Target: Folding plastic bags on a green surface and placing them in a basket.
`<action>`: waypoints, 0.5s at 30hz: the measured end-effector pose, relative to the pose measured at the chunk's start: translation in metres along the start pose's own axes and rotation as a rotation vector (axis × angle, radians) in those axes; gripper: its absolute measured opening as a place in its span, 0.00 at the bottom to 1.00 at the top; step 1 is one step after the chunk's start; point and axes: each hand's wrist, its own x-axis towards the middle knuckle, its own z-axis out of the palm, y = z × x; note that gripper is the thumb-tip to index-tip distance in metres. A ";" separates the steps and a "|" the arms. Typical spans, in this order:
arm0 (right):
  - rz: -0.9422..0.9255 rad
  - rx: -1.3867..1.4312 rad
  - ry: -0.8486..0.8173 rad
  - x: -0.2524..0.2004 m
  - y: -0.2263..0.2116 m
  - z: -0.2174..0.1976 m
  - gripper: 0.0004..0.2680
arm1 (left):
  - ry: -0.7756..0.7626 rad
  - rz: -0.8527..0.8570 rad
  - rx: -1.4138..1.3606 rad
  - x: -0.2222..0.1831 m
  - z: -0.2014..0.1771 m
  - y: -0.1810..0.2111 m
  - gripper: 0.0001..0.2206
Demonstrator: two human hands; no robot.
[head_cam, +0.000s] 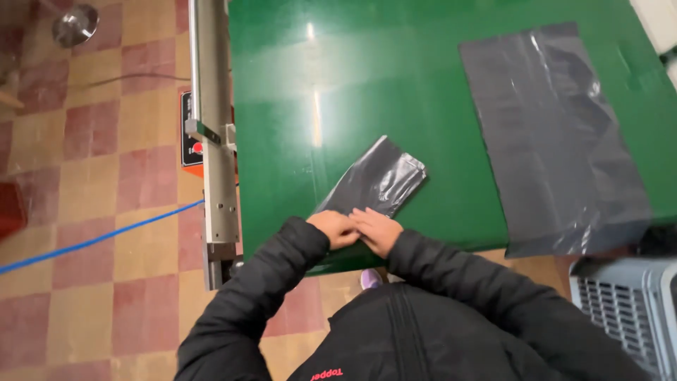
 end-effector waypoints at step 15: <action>1.103 1.644 0.652 -0.048 0.102 0.017 0.09 | 0.627 -0.536 0.099 0.109 0.052 -0.073 0.18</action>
